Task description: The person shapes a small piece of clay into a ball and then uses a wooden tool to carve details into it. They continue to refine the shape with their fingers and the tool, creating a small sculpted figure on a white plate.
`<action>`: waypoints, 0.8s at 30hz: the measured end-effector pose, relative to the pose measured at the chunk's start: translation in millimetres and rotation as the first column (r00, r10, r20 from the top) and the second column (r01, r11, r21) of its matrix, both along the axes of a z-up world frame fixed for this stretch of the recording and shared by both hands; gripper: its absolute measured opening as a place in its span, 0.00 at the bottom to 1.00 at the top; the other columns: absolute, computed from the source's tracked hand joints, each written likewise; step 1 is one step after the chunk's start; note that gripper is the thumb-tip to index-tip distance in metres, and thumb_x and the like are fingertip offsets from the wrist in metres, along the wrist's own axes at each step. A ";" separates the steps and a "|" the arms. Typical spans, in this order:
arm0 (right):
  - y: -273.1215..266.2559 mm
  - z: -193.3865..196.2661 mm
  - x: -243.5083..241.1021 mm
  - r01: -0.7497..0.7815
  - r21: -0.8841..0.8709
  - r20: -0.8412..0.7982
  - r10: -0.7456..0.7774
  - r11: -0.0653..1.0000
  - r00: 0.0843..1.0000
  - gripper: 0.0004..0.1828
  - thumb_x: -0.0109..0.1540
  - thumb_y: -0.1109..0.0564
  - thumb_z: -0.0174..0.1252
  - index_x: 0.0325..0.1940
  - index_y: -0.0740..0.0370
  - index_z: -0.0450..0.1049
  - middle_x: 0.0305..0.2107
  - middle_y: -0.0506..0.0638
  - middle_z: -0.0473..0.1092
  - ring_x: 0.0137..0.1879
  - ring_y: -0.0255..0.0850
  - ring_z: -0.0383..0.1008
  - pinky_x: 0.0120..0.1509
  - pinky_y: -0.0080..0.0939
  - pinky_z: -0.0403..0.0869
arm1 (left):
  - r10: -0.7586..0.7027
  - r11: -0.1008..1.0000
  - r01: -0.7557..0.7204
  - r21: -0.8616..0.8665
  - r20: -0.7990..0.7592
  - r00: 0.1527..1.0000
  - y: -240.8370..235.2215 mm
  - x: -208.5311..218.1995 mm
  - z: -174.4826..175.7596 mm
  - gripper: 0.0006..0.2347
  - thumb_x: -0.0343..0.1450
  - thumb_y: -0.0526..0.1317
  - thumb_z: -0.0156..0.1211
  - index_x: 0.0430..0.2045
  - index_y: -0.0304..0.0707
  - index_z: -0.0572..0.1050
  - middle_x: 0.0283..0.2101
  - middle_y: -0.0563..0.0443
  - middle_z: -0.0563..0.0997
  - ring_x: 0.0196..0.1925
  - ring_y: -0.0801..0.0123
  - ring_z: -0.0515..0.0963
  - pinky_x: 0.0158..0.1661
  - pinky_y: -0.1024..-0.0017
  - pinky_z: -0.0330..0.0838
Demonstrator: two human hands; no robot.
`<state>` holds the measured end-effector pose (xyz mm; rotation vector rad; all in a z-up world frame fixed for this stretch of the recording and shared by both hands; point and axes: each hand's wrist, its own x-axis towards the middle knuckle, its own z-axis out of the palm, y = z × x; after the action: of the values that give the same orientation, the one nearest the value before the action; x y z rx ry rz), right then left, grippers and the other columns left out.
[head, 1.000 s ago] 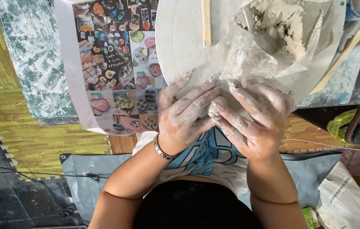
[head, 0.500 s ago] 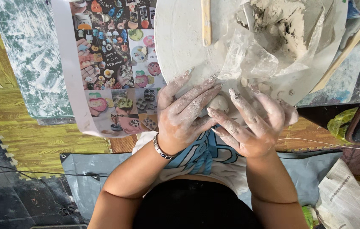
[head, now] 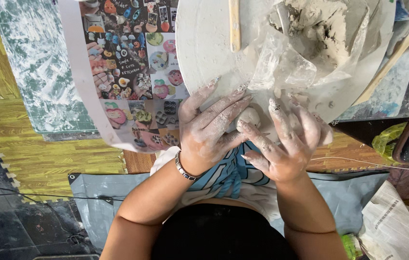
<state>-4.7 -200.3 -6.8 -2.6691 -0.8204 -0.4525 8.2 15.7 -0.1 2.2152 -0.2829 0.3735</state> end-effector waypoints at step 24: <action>17.1 1.3 12.2 0.008 0.244 0.027 -0.015 0.970 1.000 0.33 0.73 0.26 0.35 0.58 0.42 0.80 0.66 0.51 0.65 0.69 0.49 0.65 0.73 0.50 0.55 | 0.013 0.999 -0.012 0.050 -0.023 1.000 -1.2 -2.2 -2.6 0.22 0.68 0.52 0.73 0.55 0.45 0.80 0.59 0.56 0.80 0.65 0.54 0.71 0.67 0.59 0.63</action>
<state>7.5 -183.2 -5.5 -2.4468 -0.7077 -0.5569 6.1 14.5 -2.7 2.2696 -0.2687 0.3511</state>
